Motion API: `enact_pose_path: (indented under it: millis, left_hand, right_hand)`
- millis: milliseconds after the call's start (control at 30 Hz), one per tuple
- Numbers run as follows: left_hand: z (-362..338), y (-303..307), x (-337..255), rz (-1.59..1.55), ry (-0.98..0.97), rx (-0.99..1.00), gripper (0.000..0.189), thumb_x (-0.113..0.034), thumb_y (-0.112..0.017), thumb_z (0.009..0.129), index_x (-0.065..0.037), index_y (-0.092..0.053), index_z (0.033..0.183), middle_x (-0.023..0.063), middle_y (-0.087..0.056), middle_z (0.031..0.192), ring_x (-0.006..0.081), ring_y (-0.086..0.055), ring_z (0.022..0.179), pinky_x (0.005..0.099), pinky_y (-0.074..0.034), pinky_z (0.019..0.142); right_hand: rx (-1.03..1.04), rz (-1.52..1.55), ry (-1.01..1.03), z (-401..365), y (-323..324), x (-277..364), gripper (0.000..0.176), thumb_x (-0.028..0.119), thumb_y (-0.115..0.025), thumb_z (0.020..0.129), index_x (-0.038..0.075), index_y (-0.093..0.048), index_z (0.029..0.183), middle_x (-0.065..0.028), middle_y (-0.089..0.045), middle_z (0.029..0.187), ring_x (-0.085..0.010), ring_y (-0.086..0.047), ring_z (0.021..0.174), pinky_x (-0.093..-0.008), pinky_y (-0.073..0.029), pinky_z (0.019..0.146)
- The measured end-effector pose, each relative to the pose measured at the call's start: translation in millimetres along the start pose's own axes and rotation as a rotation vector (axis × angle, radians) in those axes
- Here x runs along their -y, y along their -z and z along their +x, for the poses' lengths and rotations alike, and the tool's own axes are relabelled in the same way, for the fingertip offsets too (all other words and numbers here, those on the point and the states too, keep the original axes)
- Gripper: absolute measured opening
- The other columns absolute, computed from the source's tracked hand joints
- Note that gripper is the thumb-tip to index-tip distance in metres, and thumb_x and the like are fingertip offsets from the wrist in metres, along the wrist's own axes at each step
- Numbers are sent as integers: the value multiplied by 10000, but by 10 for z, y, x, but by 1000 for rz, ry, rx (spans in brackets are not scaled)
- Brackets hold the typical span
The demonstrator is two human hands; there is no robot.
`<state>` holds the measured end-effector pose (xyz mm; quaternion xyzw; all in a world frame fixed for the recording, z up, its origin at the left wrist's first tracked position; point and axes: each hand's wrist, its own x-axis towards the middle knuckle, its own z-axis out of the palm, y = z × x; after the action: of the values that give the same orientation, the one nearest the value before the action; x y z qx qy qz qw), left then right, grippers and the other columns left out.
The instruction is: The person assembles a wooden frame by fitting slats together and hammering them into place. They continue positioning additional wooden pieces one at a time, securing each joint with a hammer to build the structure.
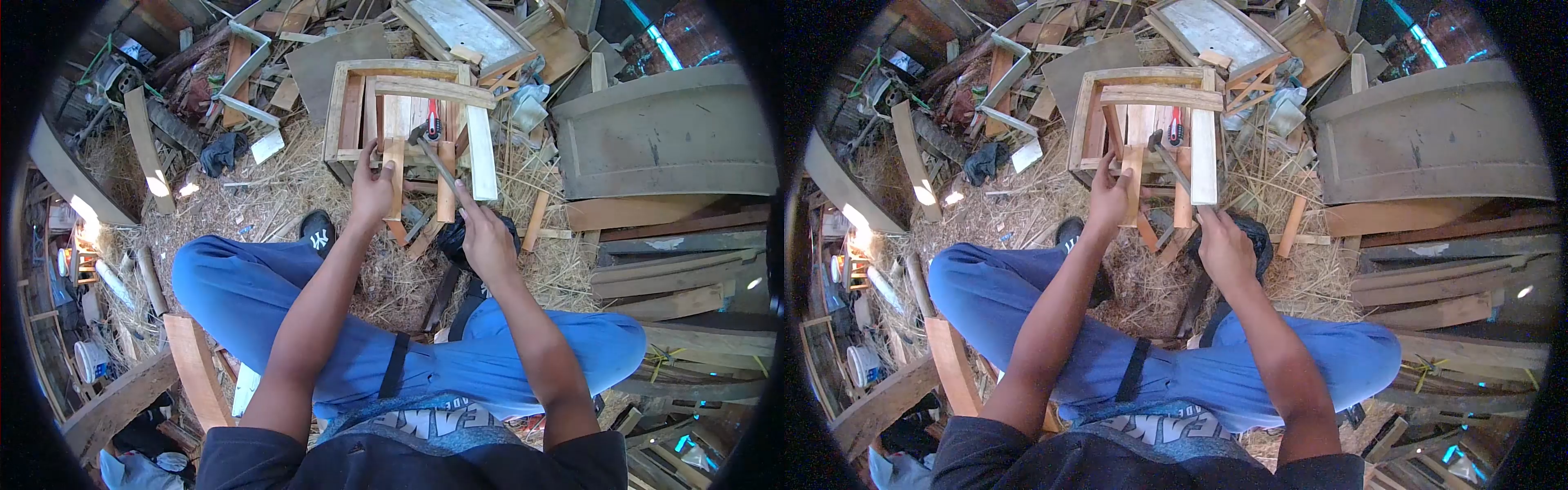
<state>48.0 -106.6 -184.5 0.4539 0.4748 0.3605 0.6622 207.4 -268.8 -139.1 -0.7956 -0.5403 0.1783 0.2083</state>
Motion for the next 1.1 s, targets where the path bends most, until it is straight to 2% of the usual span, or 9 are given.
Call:
enact_pose_path:
  millis: [33, 100, 333, 567, 733, 833, 900, 1033, 1100]
  left_hand:
    - [-45, -21, -76, -49, 51, 7, 587, -63, -541, 1023, -116, -313, 1562, 184, -668, 1038, 208, -711, 643, 342, -557, 504]
    - [-26, -23, -53, -49, 32, 1, 586, -62, -537, 1025, -121, -311, 1562, 188, -673, 1026, 213, -712, 626, 342, -550, 484]
    - [-31, -8, -81, 10, 69, 22, 558, -66, -497, 1049, -135, -293, 1564, 192, -669, 1057, 235, -717, 705, 358, -563, 495]
    - [-12, 15, -38, 21, 29, 30, 625, -83, -484, 1065, -186, -222, 1624, 176, -690, 918, 235, -699, 656, 360, -553, 500]
    - [-99, -34, -203, -115, 156, 69, 637, -119, -466, 1085, -192, -168, 1644, 183, -690, 767, 240, -640, 545, 363, -530, 491]
    - [-94, -31, -221, -89, 177, 62, 642, -111, -468, 1083, -174, -162, 1643, 182, -691, 764, 239, -633, 527, 358, -525, 489]
    - [-94, -38, -218, -79, 165, 51, 641, -110, -471, 1082, -165, -165, 1643, 179, -689, 757, 237, -629, 518, 357, -523, 488]
    - [-105, -57, -221, -50, 151, 28, 637, -105, -480, 1074, -137, -186, 1638, 169, -685, 739, 230, -624, 504, 354, -514, 478]
    - [-110, -59, -224, -52, 146, 24, 635, -104, -482, 1070, -136, -197, 1636, 165, -682, 729, 227, -622, 502, 353, -511, 474]
  right_hand:
    - [0, 1, 0, 1, 4, 6, 589, 58, -543, 995, 259, -455, 1541, -259, -676, 1002, -454, -668, 898, -531, -535, 782]
    - [-35, 18, 35, 5, 26, 25, 253, 144, -526, 1012, 105, -609, 1248, -228, -678, 1014, -475, -675, 860, -578, -552, 745]
    - [-30, 14, 31, -2, 42, 44, 254, 137, -524, 1013, 93, -614, 1247, -224, -674, 999, -468, -675, 867, -573, -550, 748]
    - [-36, 19, 24, -17, 55, 46, 274, 133, -524, 1012, 107, -623, 1266, -212, -676, 1017, -456, -675, 888, -556, -548, 758]
    - [-22, 21, 20, -2, 125, 70, 377, 113, -528, 1003, 152, -589, 1373, -216, -685, 1044, -446, -682, 907, -541, -554, 777]
    - [-7, 33, 49, 24, 193, 101, 484, 93, -528, 996, 199, -526, 1468, -225, -694, 1049, -439, -689, 906, -537, -557, 784]
    - [15, 67, 9, 28, 204, 106, 553, 51, -541, 994, 237, -498, 1512, -290, -692, 1055, -471, -677, 920, -527, -537, 815]
    - [24, 38, 3, 24, 245, 161, 566, 48, -544, 987, 241, -494, 1517, -285, -689, 1014, -467, -676, 893, -525, -536, 802]
    - [32, 8, 52, 28, 274, 220, 598, 72, -550, 977, 270, -460, 1534, -224, -705, 1049, -422, -699, 884, -522, -567, 761]
